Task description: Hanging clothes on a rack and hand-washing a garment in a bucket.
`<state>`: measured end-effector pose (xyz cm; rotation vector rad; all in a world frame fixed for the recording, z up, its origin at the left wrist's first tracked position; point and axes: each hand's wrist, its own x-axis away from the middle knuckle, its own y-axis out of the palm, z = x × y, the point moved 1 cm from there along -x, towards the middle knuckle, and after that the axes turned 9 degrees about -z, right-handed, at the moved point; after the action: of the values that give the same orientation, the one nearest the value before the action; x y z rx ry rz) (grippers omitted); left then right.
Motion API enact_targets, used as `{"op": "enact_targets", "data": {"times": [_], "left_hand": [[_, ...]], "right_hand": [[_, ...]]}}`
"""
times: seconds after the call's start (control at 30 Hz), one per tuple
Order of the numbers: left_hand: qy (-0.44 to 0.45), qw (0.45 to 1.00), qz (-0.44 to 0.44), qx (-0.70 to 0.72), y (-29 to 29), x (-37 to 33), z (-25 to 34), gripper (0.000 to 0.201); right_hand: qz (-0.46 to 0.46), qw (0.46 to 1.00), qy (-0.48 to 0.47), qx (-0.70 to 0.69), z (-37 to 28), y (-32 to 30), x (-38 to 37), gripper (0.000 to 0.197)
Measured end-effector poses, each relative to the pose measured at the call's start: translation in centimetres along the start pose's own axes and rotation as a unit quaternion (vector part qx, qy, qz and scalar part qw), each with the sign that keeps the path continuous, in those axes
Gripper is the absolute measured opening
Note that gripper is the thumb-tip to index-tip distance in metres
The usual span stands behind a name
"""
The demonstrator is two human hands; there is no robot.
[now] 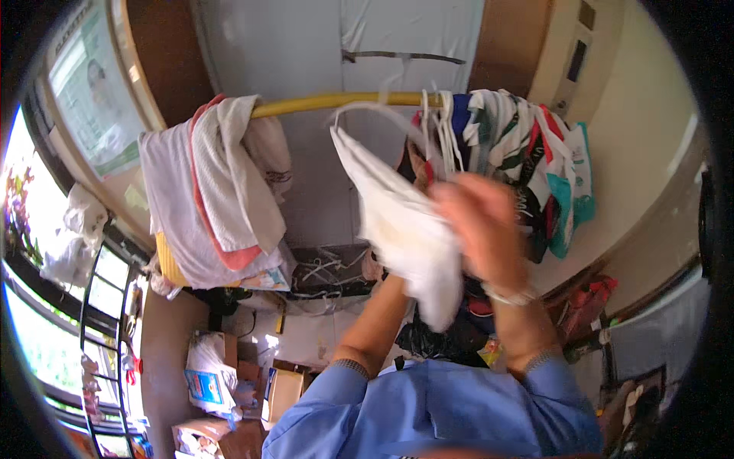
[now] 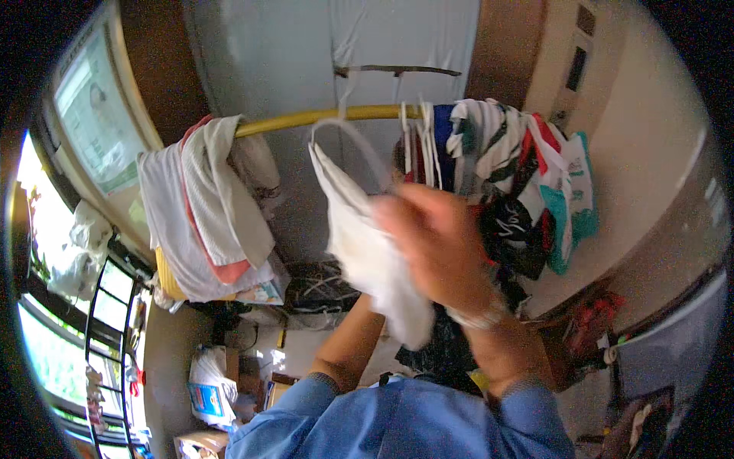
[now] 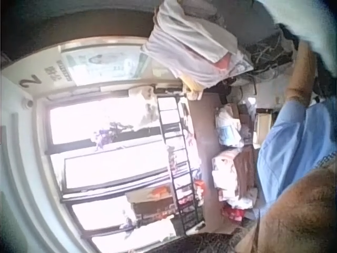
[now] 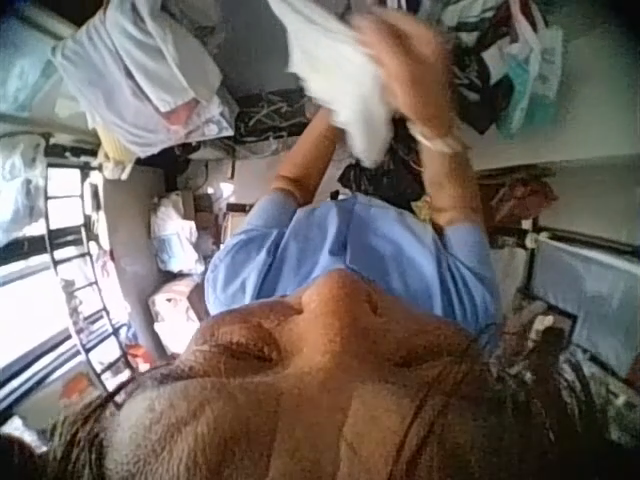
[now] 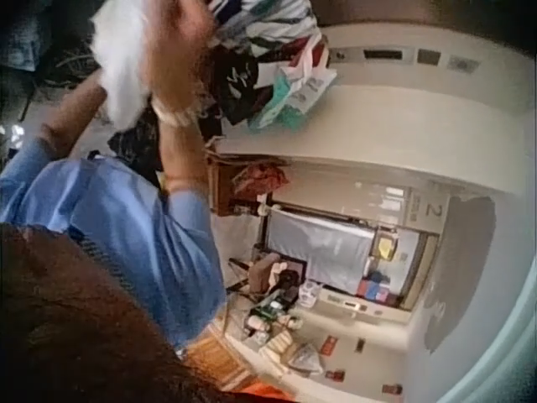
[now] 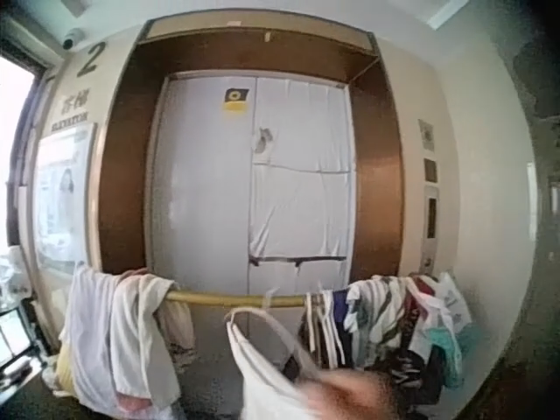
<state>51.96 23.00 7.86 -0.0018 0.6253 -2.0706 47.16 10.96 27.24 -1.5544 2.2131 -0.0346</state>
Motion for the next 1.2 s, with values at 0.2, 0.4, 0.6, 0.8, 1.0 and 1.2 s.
{"op": "enact_targets", "data": {"times": [0.2,0.4,0.6,0.8,1.0,1.2], "left_hand": [[0.082,0.985,-0.074,0.133,2.8,2.3,-1.7,0.076],[-0.084,0.468,-0.146,0.868,-2.8,7.0,-12.7,0.053],[-0.257,0.576,-0.078,0.772,-6.8,12.2,-22.9,0.033],[-0.362,0.589,-0.046,0.721,-6.6,17.7,-27.8,0.021],[-0.396,0.658,-0.060,0.638,-6.5,24.5,-33.1,0.011],[-0.497,0.627,-0.035,0.599,-7.9,31.0,-35.6,0.009]], "right_hand": [[0.087,0.985,-0.101,0.109,7.7,6.0,-7.9,0.034],[0.068,0.985,-0.142,0.072,7.7,7.7,-7.3,0.034],[0.061,0.983,-0.145,0.091,12.6,12.2,-11.7,0.031],[0.054,0.985,-0.132,0.097,16.7,16.3,-11.9,0.029],[-0.020,0.995,-0.066,0.078,17.3,17.2,-10.5,0.024],[0.018,0.982,-0.115,0.148,15.7,9.0,-5.2,0.015]]}}
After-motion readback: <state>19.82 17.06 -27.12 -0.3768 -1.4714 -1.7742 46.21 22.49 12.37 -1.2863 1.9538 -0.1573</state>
